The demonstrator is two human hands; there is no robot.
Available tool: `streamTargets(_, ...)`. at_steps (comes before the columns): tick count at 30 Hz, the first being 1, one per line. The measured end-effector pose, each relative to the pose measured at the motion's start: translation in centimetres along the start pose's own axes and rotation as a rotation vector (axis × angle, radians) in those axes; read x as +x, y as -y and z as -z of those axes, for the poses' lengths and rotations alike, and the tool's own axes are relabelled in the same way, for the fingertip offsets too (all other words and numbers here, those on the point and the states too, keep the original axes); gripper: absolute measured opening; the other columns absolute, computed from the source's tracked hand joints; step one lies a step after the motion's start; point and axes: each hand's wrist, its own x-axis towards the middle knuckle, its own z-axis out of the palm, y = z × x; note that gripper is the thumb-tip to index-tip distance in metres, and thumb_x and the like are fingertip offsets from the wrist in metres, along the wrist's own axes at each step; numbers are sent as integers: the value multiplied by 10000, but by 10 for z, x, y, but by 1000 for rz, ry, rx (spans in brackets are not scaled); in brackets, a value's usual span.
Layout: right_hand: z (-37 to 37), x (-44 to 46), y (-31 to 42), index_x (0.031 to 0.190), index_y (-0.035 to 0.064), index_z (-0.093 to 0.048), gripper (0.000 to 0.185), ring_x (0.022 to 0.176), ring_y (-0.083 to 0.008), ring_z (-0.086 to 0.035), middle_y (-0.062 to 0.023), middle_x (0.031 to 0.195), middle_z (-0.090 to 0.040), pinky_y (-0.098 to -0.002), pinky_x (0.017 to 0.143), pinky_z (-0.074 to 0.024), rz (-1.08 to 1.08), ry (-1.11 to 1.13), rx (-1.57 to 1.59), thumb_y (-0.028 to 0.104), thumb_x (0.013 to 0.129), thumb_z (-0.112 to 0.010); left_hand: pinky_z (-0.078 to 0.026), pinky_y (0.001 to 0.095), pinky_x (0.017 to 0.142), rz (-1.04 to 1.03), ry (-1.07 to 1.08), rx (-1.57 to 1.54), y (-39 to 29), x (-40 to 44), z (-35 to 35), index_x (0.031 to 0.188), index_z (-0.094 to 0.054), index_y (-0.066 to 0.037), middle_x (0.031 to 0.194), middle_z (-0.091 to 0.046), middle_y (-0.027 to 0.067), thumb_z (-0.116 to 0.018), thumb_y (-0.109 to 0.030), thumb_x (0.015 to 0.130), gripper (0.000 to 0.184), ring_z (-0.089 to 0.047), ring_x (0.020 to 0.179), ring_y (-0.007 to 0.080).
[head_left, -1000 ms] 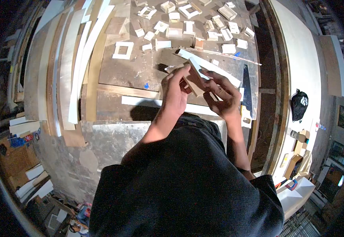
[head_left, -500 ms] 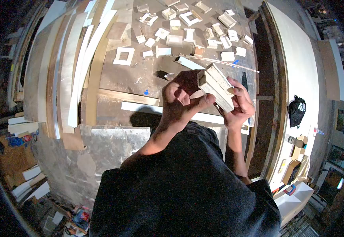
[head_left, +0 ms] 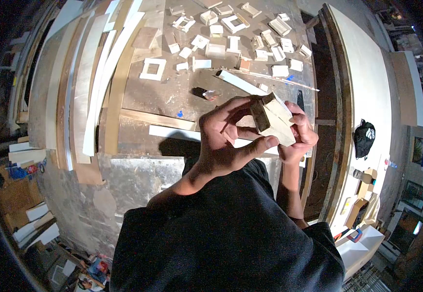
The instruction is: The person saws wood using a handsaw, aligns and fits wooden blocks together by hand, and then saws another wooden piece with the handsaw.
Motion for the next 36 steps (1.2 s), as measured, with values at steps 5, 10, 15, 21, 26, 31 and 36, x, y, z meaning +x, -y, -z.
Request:
streamTargets(5, -2, 4, 6, 835, -64, -622, 250, 999, -284, -690, -248, 1090, -692, -367, 862, -544, 26, 9, 18, -15, 696, -825, -598, 376, 913, -51, 35, 70, -3, 3, 3, 1319, -493, 64, 1197, -649, 147, -840, -49, 762, 666, -642, 1125, 217)
streamTargets(10, 3, 17, 24, 844, -64, -631, 248, 1004, -274, -674, -240, 1091, -685, -363, 874, -535, 7, 93, -48, -50, 674, -811, -580, 325, 905, -134, 56, 38, -9, 13, 9, 1387, -464, 34, 1178, -648, 115, -850, -70, 759, 745, -623, 1130, 181)
streamTargets(15, 9, 26, 31, 899, -82, -657, 280, 1050, -295, -642, -227, 1106, -642, -379, 893, -525, -12, 185, 77, -94, 638, -758, -581, 304, 871, -135, 195, 211, -9, 16, 29, 1332, -536, 14, 1174, -652, 107, -864, -96, 756, 672, -643, 1087, 168)
streamTargets(21, 17, 23, 22, 977, -82, -684, 357, 1057, -306, -637, -237, 1127, -626, -388, 911, -528, 39, 236, 99, -34, 637, -780, -580, 309, 884, -91, 192, 121, -6, 14, 27, 1299, -553, 30, 1188, -649, 133, -846, -47, 754, 624, -647, 1095, 180)
streamTargets(26, 15, 31, 37, 1005, -86, -689, 405, 1048, -326, -653, -262, 1155, -635, -381, 857, -556, -26, 265, 236, 89, 666, -825, -566, 301, 901, -123, 170, 99, -4, 12, 27, 1345, -527, 55, 1207, -646, 148, -829, -32, 754, 669, -651, 1075, 178)
streamTargets(31, 19, 44, 37, 1015, -86, -702, 485, 980, -329, -691, -259, 1073, -674, -347, 775, -571, -32, 371, 428, 308, 755, -812, -568, 294, 884, -85, 211, 164, -9, 11, 31, 1336, -543, 61, 1144, -668, 145, -804, -24, 763, 635, -658, 1031, 164)
streamTargets(36, 24, 47, 49, 959, -29, -740, 233, 904, -237, -705, -180, 1003, -713, -270, 700, -543, -202, 345, 238, 96, 771, -798, -578, 293, 859, -38, 195, 191, -10, 9, 29, 1345, -549, 45, 1100, -679, 132, -798, -18, 753, 645, -659, 1007, 155)
